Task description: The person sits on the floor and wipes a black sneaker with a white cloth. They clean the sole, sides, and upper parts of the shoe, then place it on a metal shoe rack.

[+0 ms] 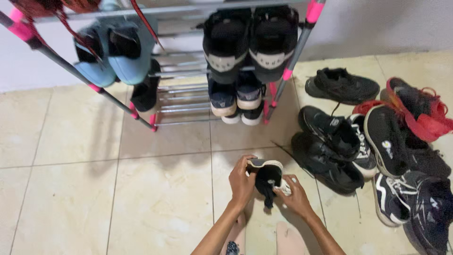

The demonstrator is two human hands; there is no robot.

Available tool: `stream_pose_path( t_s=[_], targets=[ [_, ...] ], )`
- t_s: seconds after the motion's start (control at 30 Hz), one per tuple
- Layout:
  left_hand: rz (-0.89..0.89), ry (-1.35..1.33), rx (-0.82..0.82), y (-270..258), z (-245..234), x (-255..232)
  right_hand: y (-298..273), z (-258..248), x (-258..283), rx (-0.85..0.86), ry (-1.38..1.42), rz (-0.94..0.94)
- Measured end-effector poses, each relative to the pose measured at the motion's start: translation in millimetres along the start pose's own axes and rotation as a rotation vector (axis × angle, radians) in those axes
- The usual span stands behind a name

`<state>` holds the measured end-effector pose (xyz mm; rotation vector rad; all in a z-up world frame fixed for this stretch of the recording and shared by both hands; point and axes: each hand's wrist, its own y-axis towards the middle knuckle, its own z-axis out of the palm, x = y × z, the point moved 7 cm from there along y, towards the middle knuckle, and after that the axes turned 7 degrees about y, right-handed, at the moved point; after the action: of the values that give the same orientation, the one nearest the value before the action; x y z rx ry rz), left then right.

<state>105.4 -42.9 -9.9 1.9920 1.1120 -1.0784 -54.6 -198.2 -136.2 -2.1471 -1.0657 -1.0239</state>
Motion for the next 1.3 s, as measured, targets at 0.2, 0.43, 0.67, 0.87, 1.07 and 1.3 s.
stream_pose_path(
  t_s=[0.2,0.43,0.67,0.87,1.07,1.3],
  targets=[
    [0.092,-0.370,-0.022,23,-62,-61,8,-52,85,-0.005,0.128,-0.086],
    [0.085,-0.321,0.154,-11,-118,-149,31,-109,203,0.069,0.473,-0.030],
    [0.402,-0.294,-0.113,38,-145,-188,46,-171,299,0.026,0.526,-0.132],
    [0.325,-0.663,-0.046,149,-124,-201,83,-201,360,0.125,0.749,-0.275],
    [0.256,-0.330,-0.202,220,-114,-205,127,-201,373,0.130,0.859,-0.270],
    [0.379,-0.252,-0.282,239,-107,-223,169,-190,351,0.167,1.102,-0.246]
  ],
)
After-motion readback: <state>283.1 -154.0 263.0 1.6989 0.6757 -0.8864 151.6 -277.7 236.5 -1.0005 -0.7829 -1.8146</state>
